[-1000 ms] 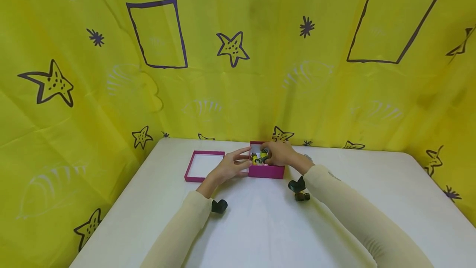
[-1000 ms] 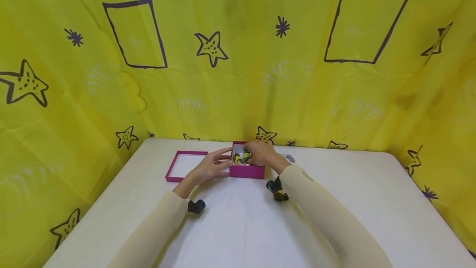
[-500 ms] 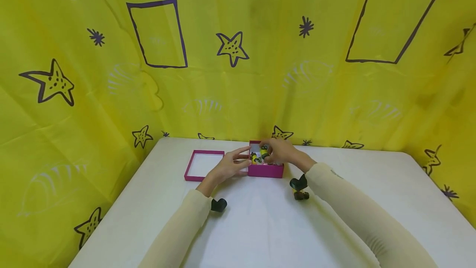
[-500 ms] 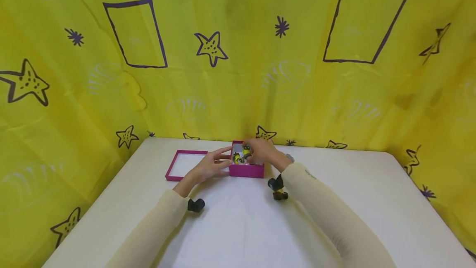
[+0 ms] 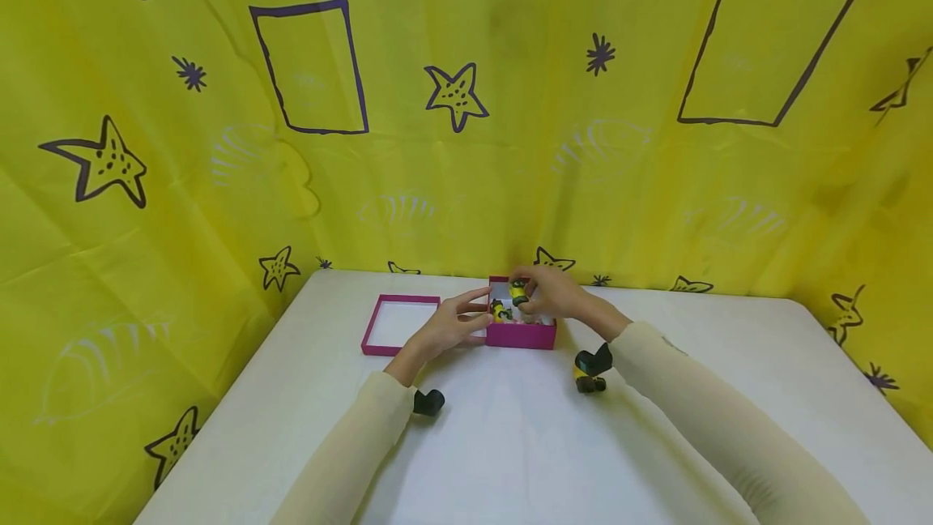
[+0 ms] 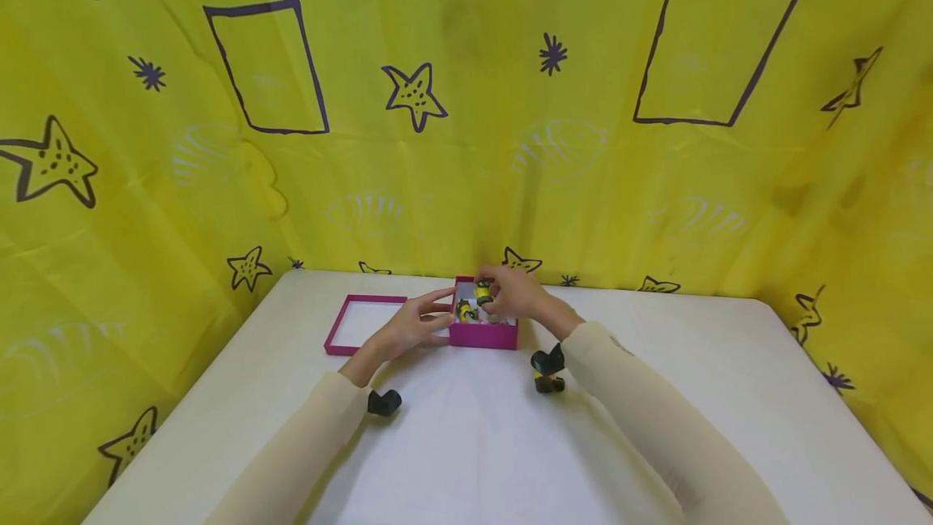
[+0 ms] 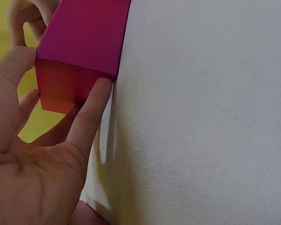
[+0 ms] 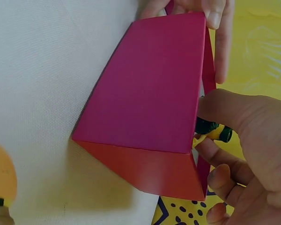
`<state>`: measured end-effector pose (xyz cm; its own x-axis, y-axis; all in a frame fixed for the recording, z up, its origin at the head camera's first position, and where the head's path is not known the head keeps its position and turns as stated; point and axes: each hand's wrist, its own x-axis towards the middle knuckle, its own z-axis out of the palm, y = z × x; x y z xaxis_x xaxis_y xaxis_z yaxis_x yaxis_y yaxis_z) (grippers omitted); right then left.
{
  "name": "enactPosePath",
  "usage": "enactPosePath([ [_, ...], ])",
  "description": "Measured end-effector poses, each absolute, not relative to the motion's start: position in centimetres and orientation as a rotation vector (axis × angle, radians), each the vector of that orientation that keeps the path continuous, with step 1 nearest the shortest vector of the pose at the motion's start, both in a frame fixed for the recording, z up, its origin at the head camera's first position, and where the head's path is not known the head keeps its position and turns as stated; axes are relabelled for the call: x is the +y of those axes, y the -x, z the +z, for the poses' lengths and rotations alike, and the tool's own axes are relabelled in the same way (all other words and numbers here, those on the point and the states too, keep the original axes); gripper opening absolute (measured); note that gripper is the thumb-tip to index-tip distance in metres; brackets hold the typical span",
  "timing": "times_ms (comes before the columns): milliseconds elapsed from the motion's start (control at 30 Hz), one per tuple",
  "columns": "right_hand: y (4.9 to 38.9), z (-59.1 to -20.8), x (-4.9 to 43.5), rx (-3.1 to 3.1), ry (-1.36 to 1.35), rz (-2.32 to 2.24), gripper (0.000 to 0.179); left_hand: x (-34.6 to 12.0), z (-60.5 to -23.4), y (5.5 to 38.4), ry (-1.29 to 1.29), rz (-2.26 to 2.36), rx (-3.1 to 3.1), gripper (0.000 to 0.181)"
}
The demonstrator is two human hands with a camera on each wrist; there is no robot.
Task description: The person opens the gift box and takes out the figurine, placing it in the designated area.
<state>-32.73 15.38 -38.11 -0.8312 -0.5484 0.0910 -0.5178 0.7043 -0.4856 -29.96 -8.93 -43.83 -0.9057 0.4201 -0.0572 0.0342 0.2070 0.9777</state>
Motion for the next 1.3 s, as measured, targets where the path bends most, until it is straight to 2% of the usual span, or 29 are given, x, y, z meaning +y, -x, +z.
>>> enactPosePath([
  [1300, 31.1, -37.1, 17.4, 2.784, 0.916, -0.970, 0.050, -8.8, -43.9, 30.1, -0.419, 1.732, 2.195, 0.061],
])
